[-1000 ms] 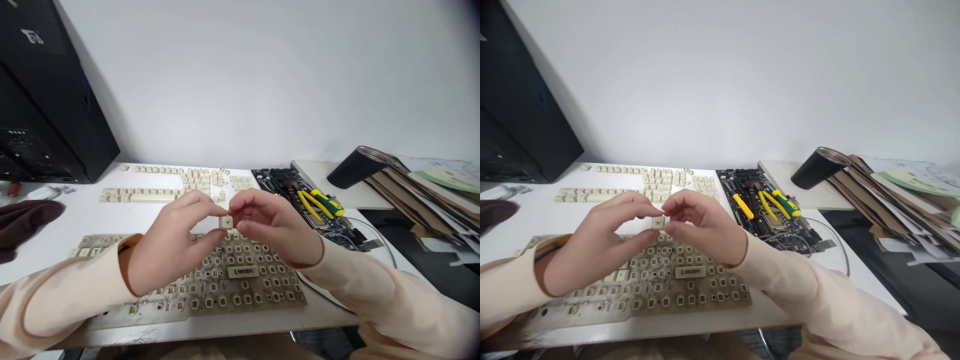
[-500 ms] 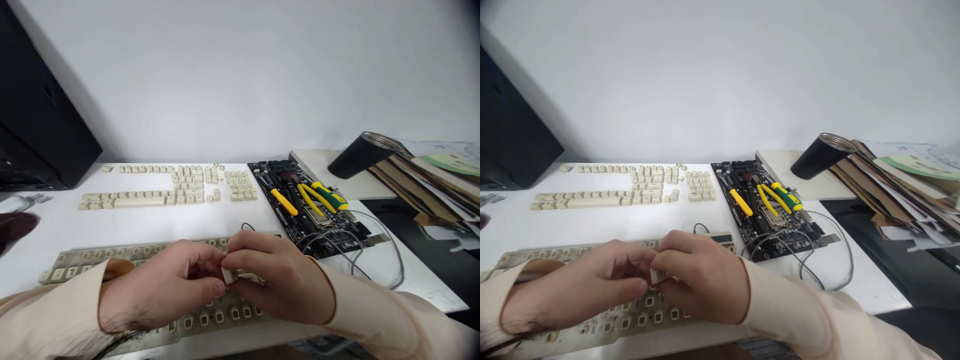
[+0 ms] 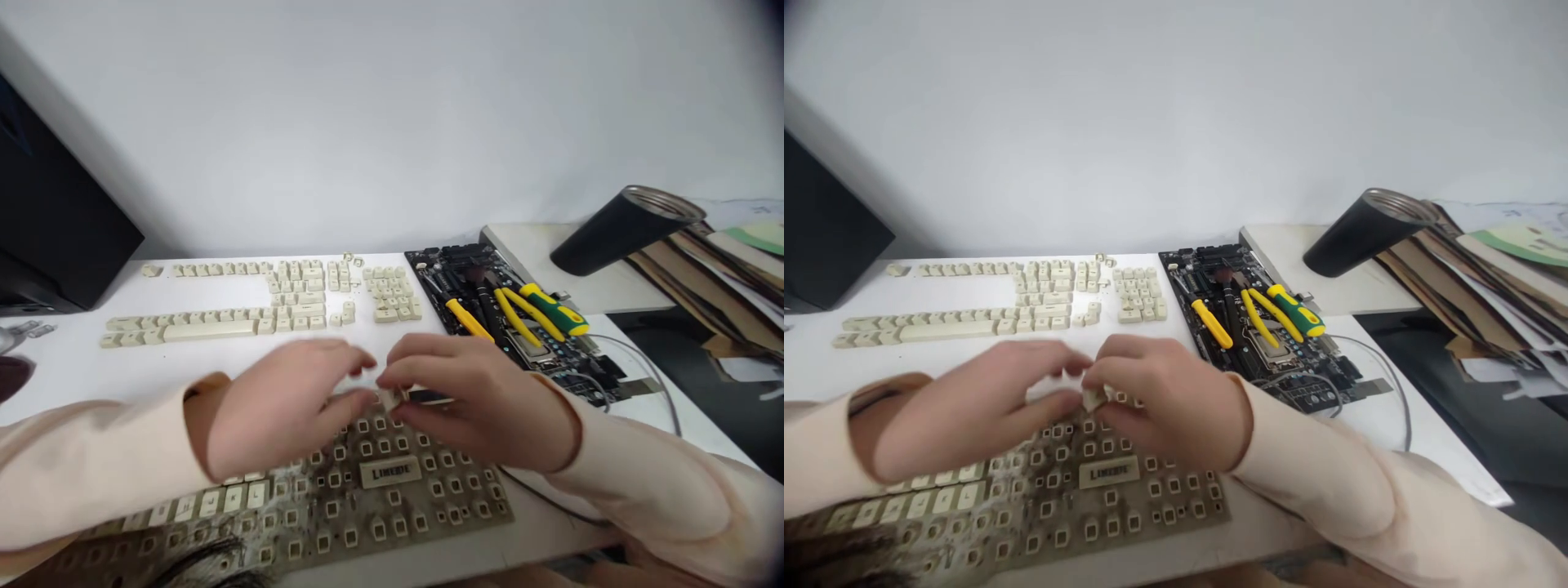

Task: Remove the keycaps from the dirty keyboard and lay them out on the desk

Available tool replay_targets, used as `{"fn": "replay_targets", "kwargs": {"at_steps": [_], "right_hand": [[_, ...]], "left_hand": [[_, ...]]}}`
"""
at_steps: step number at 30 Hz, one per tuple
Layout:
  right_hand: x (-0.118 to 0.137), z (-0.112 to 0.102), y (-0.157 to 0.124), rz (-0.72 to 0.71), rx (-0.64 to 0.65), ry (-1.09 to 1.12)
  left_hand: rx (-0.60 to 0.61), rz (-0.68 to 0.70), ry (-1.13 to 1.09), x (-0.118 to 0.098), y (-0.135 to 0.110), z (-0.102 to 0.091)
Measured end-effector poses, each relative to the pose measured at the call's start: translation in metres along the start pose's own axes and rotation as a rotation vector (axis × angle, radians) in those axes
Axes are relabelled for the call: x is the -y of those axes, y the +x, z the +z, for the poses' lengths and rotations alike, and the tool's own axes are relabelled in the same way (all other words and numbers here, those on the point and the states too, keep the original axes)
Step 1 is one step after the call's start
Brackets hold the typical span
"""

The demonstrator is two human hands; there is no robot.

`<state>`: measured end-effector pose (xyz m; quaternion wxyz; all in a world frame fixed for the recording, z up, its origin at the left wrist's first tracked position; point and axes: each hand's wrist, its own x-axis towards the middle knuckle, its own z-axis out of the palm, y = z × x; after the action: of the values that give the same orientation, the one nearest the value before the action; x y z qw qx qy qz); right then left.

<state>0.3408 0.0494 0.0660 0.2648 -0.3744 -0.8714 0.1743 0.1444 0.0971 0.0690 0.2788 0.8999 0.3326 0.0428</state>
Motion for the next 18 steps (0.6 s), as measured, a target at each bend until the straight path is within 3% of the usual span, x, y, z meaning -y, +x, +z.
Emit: {"fn": "replay_targets", "kwargs": {"at_steps": [3,6,9,12,18], "right_hand": [[-0.024,-0.004,0.007,0.045,-0.046,-0.134],[-0.049,-0.004,0.016,0.059,-0.049,-0.250],[-0.066,0.002,0.026,0.110,0.030,-0.334],[-0.075,0.011,0.033,0.159,0.097,-0.350],[-0.086,0.024,0.037,0.181,0.106,-0.331]], "left_hand": [[-0.248,0.076,0.345,0.020,0.023,-0.001],[-0.251,0.019,0.475,0.039,0.045,0.002],[-0.245,-0.018,0.530,0.050,0.058,0.008],[-0.259,-0.007,0.561,0.051,0.063,0.014],[-0.276,-0.007,0.614,0.051,0.067,0.020]]}}
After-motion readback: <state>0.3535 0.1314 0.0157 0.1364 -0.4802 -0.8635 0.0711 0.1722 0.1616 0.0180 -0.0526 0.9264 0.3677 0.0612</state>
